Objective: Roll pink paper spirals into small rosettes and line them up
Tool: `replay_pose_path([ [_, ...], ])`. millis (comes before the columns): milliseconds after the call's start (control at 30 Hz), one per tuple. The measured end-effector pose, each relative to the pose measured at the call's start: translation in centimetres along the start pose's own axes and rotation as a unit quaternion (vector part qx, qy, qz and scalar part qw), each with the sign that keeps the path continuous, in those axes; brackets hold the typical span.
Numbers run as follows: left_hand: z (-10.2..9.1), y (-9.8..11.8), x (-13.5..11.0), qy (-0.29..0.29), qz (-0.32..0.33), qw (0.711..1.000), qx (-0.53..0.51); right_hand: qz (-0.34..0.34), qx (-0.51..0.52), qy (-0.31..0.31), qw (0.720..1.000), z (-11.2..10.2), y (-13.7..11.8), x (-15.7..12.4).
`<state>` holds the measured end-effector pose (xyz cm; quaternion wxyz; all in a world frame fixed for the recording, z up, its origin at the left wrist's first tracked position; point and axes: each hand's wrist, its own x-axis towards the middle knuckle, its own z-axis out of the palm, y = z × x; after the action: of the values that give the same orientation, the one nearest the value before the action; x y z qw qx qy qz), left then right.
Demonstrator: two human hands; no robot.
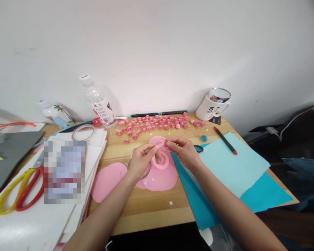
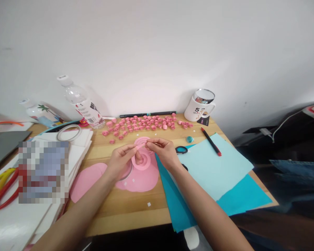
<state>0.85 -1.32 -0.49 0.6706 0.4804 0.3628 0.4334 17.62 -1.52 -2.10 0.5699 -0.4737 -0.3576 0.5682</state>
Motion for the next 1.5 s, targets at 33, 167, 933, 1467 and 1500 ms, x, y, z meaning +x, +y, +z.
replay_pose_path([
  [33, 0.0, 0.0, 0.01, 0.003, 0.004, 1.0, 0.001, 0.0, 0.002, -0.007, 1.0, 0.01, 0.02, 0.02],
  [167, -0.01, 0.06, -0.01, 0.004, 0.013, 1.0, 0.001, -0.006, 0.0, -0.027, 1.0, -0.01, 0.09, 0.09],
  [933, 0.01, -0.23, 0.04, 0.007, 0.006, 1.0, -0.016, -0.031, -0.007, -0.02, 0.999, 0.01, 0.06, -0.05],
  [1467, -0.04, -0.14, 0.09, 0.009, 0.007, 1.0, -0.011, -0.021, -0.004, -0.015, 1.0, -0.11, 0.18, -0.01],
  [1500, -0.06, -0.16, 0.07, 0.007, 0.008, 1.0, -0.012, -0.023, -0.006, -0.014, 1.0, -0.1, 0.15, -0.01],
])
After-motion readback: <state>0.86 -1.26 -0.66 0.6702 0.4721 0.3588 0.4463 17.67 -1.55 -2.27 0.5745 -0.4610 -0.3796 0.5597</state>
